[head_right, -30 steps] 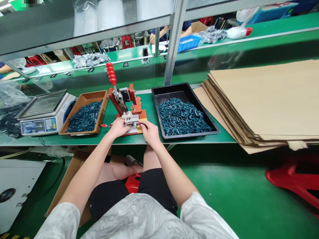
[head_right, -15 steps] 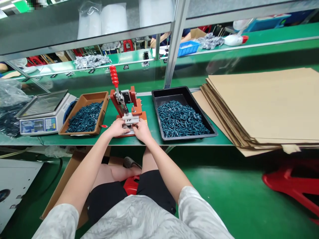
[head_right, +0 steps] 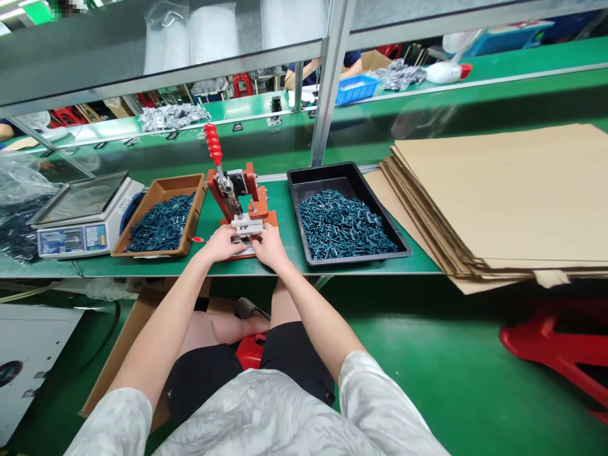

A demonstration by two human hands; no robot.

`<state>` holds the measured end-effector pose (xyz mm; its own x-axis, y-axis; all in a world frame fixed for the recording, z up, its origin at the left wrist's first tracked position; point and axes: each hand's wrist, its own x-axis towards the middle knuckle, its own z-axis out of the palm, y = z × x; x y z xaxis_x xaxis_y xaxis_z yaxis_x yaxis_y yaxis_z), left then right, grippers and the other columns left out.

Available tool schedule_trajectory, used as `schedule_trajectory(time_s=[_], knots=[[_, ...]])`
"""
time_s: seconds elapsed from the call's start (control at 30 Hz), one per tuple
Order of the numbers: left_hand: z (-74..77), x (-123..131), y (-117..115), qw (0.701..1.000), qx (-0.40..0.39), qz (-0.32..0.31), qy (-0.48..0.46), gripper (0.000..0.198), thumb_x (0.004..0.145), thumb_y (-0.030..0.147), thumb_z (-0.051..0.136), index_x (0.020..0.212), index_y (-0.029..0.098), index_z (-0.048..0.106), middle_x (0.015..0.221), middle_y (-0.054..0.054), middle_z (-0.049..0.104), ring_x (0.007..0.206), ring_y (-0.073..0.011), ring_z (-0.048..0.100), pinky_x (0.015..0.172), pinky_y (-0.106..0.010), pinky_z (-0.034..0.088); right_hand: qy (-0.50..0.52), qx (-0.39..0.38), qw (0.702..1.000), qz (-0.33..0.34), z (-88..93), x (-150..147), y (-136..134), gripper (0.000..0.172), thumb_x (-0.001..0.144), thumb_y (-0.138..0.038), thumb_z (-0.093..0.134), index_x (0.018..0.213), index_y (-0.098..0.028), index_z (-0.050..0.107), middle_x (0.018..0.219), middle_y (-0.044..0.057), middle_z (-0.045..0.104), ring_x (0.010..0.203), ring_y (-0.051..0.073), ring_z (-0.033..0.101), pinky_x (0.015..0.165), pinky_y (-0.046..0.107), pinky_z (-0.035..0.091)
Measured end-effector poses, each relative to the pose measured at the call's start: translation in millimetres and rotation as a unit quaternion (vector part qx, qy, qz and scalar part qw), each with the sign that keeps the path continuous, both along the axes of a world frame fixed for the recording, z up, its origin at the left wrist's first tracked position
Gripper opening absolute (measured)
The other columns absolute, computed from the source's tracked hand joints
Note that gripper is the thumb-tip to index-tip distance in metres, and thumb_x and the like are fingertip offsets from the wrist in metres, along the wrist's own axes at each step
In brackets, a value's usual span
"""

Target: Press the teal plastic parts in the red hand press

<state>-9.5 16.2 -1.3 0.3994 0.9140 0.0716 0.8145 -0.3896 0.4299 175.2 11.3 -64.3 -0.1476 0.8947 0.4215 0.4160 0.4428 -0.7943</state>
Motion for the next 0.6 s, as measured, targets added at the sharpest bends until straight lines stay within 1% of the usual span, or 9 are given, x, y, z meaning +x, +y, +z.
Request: schedule_trajectory(time_s=[0.13,0.23,0.27,0.3,0.37,0.43,0.47,0.53,0.6], knots=[[-1.7,4.0,-9.5,0.999,0.047,0.003,0.000,0.015,0.078,0.026,0.077,0.091,0.019,0.079,0.109,-0.010,0.074,0.107,-0.0335,0.068,0.094,-0.045,0.057,-0.012,0.011,1.000,0.002,2.5,1.6,-1.6,0.020,0.087,-0.014,0.060,0.093,-0.020,0.078,0.106,0.010,0.067,0.099,0.026,0.067,0.097,0.042,0.055],[-4.3,-3.9,-29.1,0.995,0.101,-0.003,-0.014,0.017,0.085,0.022,0.070,0.099,0.021,0.078,0.120,-0.010,0.070,0.118,-0.0315,0.062,0.107,-0.046,0.051,-0.017,0.025,1.000,0.002,3.4,1.6,-1.2,0.021,0.087,-0.012,0.060,0.095,-0.020,0.078,0.107,0.011,0.068,0.101,0.026,0.067,0.098,0.042,0.055],[-4.8,-10.3,-35.6,0.990,0.138,0.020,-0.030,0.019,0.087,0.024,0.068,0.104,0.022,0.076,0.125,-0.010,0.068,0.123,-0.0308,0.060,0.112,-0.047,0.047,-0.019,0.028,0.999,0.002,3.4,1.3,-1.1,0.021,0.087,-0.013,0.060,0.095,-0.020,0.078,0.107,0.011,0.068,0.102,0.027,0.067,0.099,0.043,0.055],[-4.9,-18.2,-40.5,0.980,0.181,0.064,-0.055,0.021,0.089,0.026,0.066,0.108,0.021,0.074,0.131,-0.011,0.065,0.128,-0.0305,0.057,0.116,-0.048,0.043,-0.020,0.029,0.999,0.003,3.5,0.8,-1.1,0.020,0.088,-0.013,0.060,0.096,-0.020,0.077,0.107,0.011,0.069,0.102,0.027,0.067,0.099,0.043,0.055],[-3.4,-33.7,-42.4,0.942,0.240,0.193,-0.131,0.028,0.095,0.032,0.060,0.119,0.020,0.066,0.139,-0.013,0.059,0.136,-0.0297,0.051,0.121,-0.049,0.037,-0.023,0.027,0.999,0.005,3.8,-0.2,-1.6,0.019,0.089,-0.014,0.060,0.096,-0.020,0.077,0.108,0.012,0.068,0.102,0.027,0.067,0.099,0.042,0.055],[-1.4,-40.8,-33.8,0.912,0.220,0.286,-0.196,0.036,0.104,0.035,0.041,0.132,0.017,0.055,0.141,-0.015,0.057,0.135,-0.0256,0.052,0.118,-0.045,0.041,-0.025,0.021,0.999,0.001,4.6,-0.7,-2.6,0.019,0.089,-0.015,0.061,0.096,-0.019,0.078,0.108,0.012,0.068,0.103,0.027,0.066,0.100,0.041,0.054],[-1.0,-38.9,-27.4,0.910,0.192,0.299,-0.216,0.040,0.108,0.034,0.028,0.137,0.016,0.049,0.141,-0.016,0.058,0.132,-0.0226,0.056,0.114,-0.041,0.046,-0.025,0.016,1.000,-0.001,5.0,-0.6,-3.2,0.019,0.089,-0.015,0.060,0.096,-0.019,0.078,0.108,0.012,0.068,0.104,0.027,0.066,0.100,0.041,0.054],[-2.4,-25.2,-15.9,0.924,0.144,0.275,-0.224,0.049,0.110,0.034,0.013,0.143,0.015,0.043,0.138,-0.016,0.061,0.125,-0.0193,0.062,0.106,-0.036,0.051,-0.021,0.006,1.000,-0.003,5.7,0.6,-3.6,0.018,0.089,-0.016,0.061,0.095,-0.019,0.078,0.108,0.012,0.068,0.104,0.027,0.066,0.101,0.041,0.053],[-5.0,-5.3,-10.9,0.948,0.126,0.229,-0.182,0.051,0.110,0.045,0.020,0.142,0.017,0.047,0.137,-0.015,0.064,0.126,-0.0226,0.061,0.107,-0.037,0.050,-0.011,-0.007,1.000,0.002,5.6,3.3,-2.3,0.016,0.088,-0.017,0.063,0.095,-0.019,0.077,0.106,0.011,0.070,0.102,0.027,0.066,0.099,0.040,0.054]])
